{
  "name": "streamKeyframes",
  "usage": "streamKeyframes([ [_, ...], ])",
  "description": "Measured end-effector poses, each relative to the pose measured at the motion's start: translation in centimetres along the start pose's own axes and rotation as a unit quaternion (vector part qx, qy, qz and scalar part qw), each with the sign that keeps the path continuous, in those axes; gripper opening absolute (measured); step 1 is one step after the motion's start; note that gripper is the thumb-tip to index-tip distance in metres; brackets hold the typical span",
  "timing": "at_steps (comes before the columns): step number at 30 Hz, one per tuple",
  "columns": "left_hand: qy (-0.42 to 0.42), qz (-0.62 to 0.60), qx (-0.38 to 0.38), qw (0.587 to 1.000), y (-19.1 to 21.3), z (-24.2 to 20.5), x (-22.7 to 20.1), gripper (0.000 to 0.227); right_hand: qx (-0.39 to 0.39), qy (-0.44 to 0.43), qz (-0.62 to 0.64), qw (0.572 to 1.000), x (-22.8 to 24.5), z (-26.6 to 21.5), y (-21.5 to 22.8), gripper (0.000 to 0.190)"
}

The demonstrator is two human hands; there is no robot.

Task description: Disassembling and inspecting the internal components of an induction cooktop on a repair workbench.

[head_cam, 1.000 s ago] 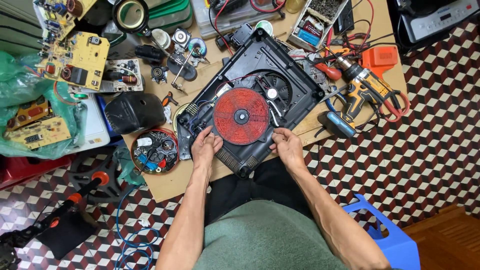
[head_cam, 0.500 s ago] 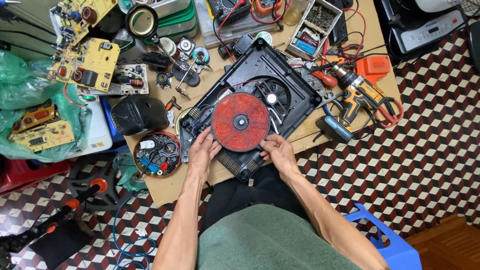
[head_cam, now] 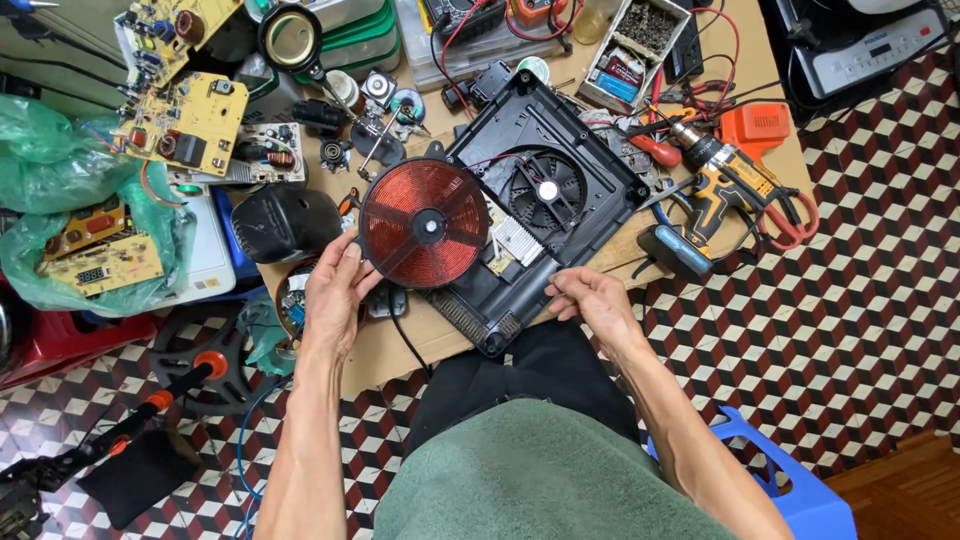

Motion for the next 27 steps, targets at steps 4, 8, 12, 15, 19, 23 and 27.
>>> streamKeyframes([
  [4,0.015,0.003,-0.002,1.000,-0.3,-0.1,1.1,0.038,-0.006,-0.040,0.016,0.999,0.8,1.0,0.0,0.026],
  [8,0.007,0.023,0.023,0.999,-1.9,0.1,0.8,0.038,-0.010,-0.023,0.040,0.999,1.9,2.3,-1.3,0.030],
  [12,0.011,0.086,0.013,0.996,-2.5,0.9,-0.1,0.036,-0.028,0.068,0.039,0.997,3.7,3.7,-1.3,0.039],
  [15,0.004,0.130,0.026,0.991,-3.2,1.5,-1.6,0.036,-0.033,0.133,-0.063,0.989,7.1,3.3,-2.6,0.050],
  [19,-0.019,0.165,0.088,0.982,-5.2,2.4,-4.2,0.033,0.036,0.128,-0.102,0.986,11.4,2.7,-4.3,0.074],
  [23,-0.034,0.288,0.133,0.948,-5.5,3.9,-5.2,0.032,0.074,0.102,-0.234,0.964,12.1,4.2,-2.9,0.085],
  [27,-0.045,0.361,0.155,0.919,-6.2,4.9,-6.0,0.031,0.079,0.126,-0.229,0.962,11.9,5.7,-1.6,0.075],
])
Point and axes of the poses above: each hand's wrist, its own z-axis towards the middle knuckle, its own y-axis out of the back of the hand, x = y × z, the point moved 5 cm from there along z, towards the middle knuckle, and after that the axes turned 7 degrees about x, right-handed, at the moved point
